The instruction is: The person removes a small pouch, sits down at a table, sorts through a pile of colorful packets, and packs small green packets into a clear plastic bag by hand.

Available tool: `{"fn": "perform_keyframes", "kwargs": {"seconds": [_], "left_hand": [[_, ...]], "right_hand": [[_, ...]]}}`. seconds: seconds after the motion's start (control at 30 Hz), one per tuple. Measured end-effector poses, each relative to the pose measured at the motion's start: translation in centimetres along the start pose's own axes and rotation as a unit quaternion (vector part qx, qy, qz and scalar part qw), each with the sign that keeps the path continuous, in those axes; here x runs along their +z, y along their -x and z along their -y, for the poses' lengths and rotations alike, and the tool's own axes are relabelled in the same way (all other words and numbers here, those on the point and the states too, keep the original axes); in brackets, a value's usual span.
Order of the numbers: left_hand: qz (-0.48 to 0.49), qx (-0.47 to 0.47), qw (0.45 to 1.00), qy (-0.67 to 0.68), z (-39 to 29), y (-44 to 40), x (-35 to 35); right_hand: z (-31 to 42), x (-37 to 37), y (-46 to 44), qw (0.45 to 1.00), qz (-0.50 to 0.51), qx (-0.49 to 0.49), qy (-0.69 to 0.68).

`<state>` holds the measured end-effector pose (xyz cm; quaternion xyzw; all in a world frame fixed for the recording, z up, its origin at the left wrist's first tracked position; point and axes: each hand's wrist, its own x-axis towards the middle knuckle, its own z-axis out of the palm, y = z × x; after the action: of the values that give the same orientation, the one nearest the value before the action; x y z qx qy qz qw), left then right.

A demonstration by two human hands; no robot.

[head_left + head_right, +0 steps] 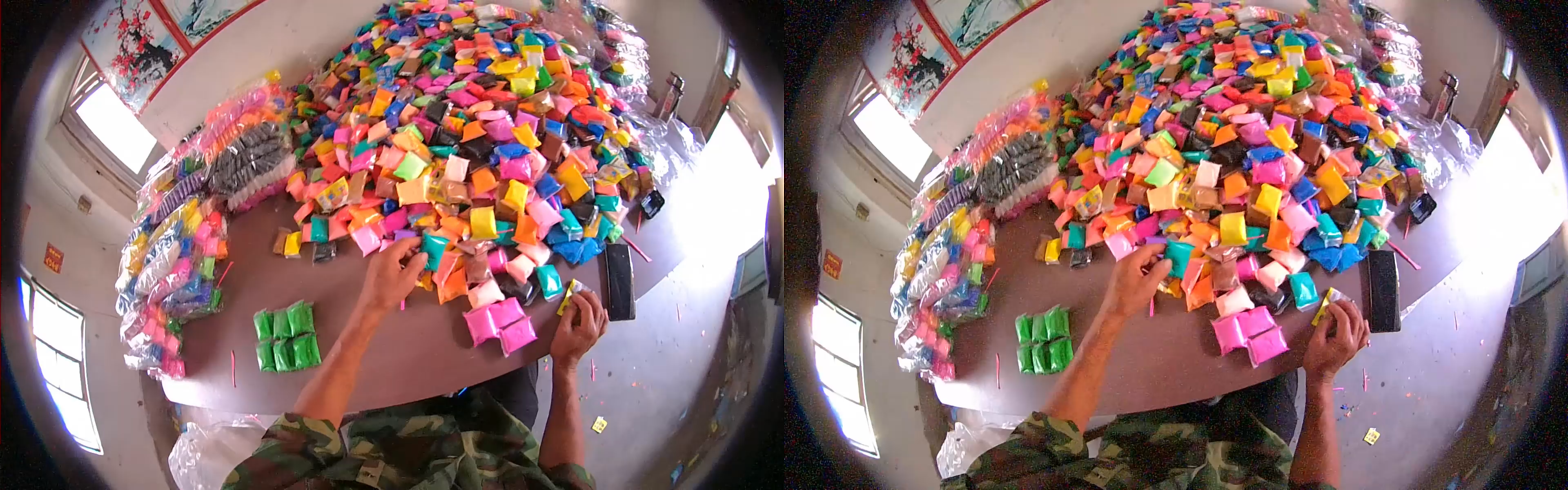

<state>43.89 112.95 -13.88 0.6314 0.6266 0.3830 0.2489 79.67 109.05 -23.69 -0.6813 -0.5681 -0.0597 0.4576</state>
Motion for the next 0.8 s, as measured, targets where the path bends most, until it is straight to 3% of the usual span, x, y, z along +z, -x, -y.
{"fn": "perform_keyframes", "kwargs": {"seconds": [0.07,0.17,0.3,0.53,0.63,0.77,0.8], "left_hand": [[0.034,0.008,0.999,-0.019,-1.0,-1.7,0.7],[0.054,0.107,0.989,-0.088,-2.1,-5.6,1.1],[-0.087,0.17,0.952,-0.239,-2.3,-12.7,0.1],[-0.072,0.24,0.922,-0.296,0.2,-19.8,3.6],[-0.022,0.151,0.931,-0.332,0.5,-22.0,4.6],[-0.107,0.183,0.967,-0.14,-0.4,-22.7,3.1],[-0.095,0.135,0.981,-0.106,-1.5,-22.2,2.0]], "right_hand": [[0.0,0.0,0.0,1.0,-0.003,0.002,0.003],[0.4,-0.4,-0.1,1.0,0.01,0.011,0.003],[0.5,-0.3,-0.2,1.0,0.014,0.022,-0.004],[0.5,-0.1,-0.3,0.999,0.009,0.031,-0.021],[0.3,-0.2,-0.3,0.999,0.003,0.027,-0.021],[0.6,-0.3,-0.4,0.999,-0.001,0.031,-0.023],[0.7,-0.3,-0.4,0.999,-0.002,0.035,-0.023]]}}
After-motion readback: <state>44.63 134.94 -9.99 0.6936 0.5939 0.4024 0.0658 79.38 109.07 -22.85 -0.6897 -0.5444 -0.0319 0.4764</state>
